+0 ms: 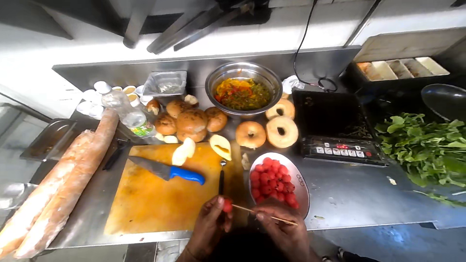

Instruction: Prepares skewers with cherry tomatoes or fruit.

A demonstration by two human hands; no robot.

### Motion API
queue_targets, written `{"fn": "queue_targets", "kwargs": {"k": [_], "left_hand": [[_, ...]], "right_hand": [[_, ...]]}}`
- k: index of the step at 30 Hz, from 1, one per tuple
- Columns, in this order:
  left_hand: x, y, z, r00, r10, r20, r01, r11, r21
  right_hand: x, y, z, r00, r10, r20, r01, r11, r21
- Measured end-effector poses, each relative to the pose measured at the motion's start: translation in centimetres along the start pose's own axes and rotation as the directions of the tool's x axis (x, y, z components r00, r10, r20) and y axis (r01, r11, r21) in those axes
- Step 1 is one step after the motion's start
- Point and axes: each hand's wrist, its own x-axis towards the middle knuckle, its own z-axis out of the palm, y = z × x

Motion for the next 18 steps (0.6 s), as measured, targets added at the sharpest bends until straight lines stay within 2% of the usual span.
{"fn": "queue_targets", "kwargs": {"k": [6, 13, 18], "left_hand": [[-0.07, -0.10, -0.03, 1.000, 0.004, 0.009, -0.004, 1.000, -0.004], [-0.21, -0.06, 0.14, 1.000, 0.002, -0.009, -0.002, 1.000, 0.011], [-0.24, -0.05, -0.03, 1.000, -0.002, -0.001, 0.002, 1.000, 0.003]], "right_hand": [[-0.18, 0.21, 0.04, 0.999, 0.025, -0.040, -0.027, 0.998, -0.052], [-0.17, -0.15, 0.22, 1.000, 0.017, -0.014, -0.017, 1.000, -0.008], [-0.36, 0.08, 0.18, 0.998, 0.039, -0.055, -0.042, 0.998, -0.042]]}}
